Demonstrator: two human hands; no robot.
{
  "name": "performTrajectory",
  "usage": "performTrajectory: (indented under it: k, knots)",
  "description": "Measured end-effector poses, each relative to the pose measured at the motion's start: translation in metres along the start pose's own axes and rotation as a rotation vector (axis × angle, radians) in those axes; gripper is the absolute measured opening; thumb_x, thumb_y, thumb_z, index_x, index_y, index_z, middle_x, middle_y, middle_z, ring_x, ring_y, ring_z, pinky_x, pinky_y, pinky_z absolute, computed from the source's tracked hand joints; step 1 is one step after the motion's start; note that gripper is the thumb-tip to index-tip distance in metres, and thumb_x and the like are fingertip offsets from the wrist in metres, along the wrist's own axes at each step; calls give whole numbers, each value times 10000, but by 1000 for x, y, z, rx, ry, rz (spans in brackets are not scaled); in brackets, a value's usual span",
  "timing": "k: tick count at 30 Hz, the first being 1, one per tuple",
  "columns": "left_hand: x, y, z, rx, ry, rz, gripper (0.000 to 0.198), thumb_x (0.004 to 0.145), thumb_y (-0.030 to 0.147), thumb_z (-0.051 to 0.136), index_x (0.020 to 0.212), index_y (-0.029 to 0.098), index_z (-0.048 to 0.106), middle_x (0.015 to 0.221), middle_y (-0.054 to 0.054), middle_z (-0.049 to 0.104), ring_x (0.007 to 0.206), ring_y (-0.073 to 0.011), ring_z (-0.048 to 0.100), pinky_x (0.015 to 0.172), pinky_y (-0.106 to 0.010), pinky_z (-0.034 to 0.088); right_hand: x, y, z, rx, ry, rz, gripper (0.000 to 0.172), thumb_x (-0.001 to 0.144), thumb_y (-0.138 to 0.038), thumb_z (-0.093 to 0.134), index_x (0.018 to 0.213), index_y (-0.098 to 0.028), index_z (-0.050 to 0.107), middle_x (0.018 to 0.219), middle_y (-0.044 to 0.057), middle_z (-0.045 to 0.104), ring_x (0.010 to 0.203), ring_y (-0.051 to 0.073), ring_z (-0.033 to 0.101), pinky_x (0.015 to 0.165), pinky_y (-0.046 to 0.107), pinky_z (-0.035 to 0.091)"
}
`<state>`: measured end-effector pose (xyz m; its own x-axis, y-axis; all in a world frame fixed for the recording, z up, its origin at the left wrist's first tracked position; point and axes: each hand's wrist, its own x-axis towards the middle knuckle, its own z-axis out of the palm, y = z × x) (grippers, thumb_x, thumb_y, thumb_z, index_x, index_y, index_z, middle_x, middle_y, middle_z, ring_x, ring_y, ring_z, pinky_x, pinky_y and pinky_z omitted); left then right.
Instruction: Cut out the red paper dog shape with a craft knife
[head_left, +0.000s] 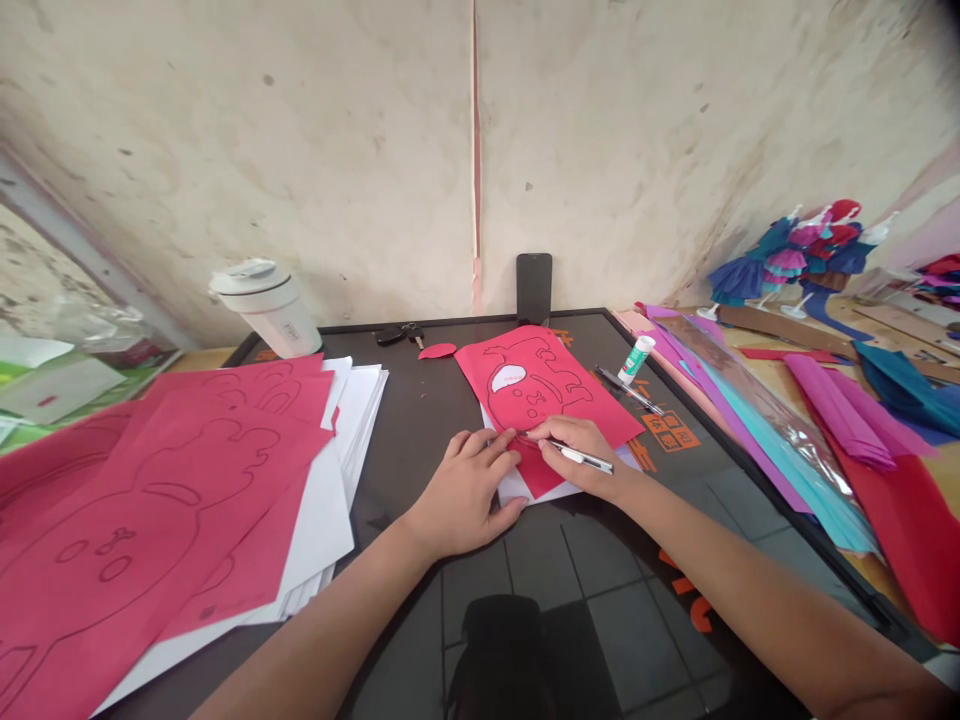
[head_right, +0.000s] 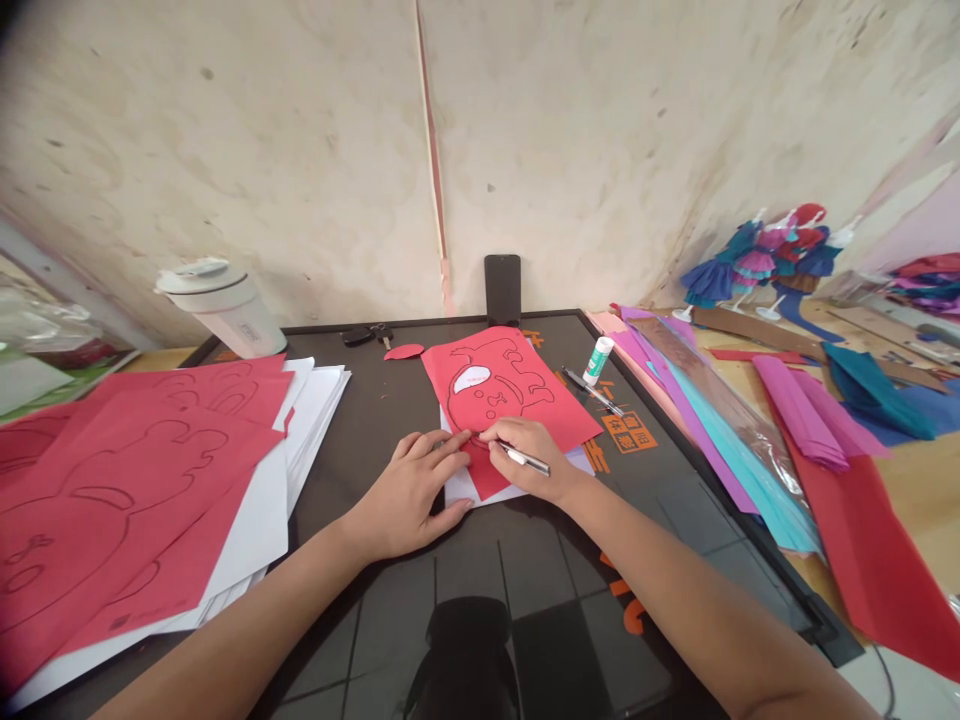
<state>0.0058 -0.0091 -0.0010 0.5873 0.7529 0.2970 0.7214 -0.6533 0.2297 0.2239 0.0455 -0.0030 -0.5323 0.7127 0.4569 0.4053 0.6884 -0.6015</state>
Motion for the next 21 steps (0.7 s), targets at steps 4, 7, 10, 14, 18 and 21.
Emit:
performTrajectory:
  k: [4, 7, 10, 14, 18, 21]
  knots:
    - [0, 0, 0, 1, 8, 2, 342, 888, 398, 546, 1154, 187, 595, 1431, -145, 531, 1226, -348, 474, 1014, -550, 347, -1, 1, -1, -10, 4, -21, 179, 871, -140, 520, 908, -198, 686, 845, 46, 725, 764, 167, 684, 725, 297, 543]
    - [0, -1, 1, -1, 11, 0, 344, 888, 403, 547, 1157, 194, 597, 1427, -142, 534, 1227, -348, 471, 1017, -553, 345, -1, 2, -1, -14, 8, -20, 178, 873, -142, 525, 912, -200, 689, 825, 40, 722, 748, 162, 680, 710, 290, 541]
    - [0, -1, 1, -1, 11, 0, 346, 885, 399, 555, 1159, 193, 598, 1424, -140, 535, 1225, -345, 473, 1020, -545, 343, -1, 1, -1, -12, 14, -20, 181, 870, -141, 527, 909, -205, 693, 826, 38, 725, 748, 160, 682, 708, 286, 541]
    - [-1, -1, 1, -4, 14, -2, 348, 884, 393, 562, 1164, 188, 597, 1431, -137, 529, 1219, -336, 475, 1027, -539, 334, -1, -1, -1, 0, 22, -36, 196, 861, -124, 525, 900, -209, 697, 816, 35, 729, 740, 160, 680, 706, 286, 546]
    - [-1, 0, 0, -9, 14, -8, 335, 880, 391, 568, 1150, 196, 600, 1433, -134, 529, 1222, -336, 476, 1033, -544, 328, -1, -2, -2, 13, 22, -41, 190, 854, -125, 527, 887, -210, 694, 804, 34, 725, 728, 161, 678, 705, 290, 552]
    - [0, 0, 0, -15, 18, -8, 327, 878, 387, 567, 1146, 203, 596, 1433, -132, 531, 1222, -336, 479, 1027, -547, 335, -1, -2, -2, 6, 25, -37, 183, 846, -130, 528, 865, -213, 690, 802, 34, 726, 725, 163, 679, 702, 292, 550]
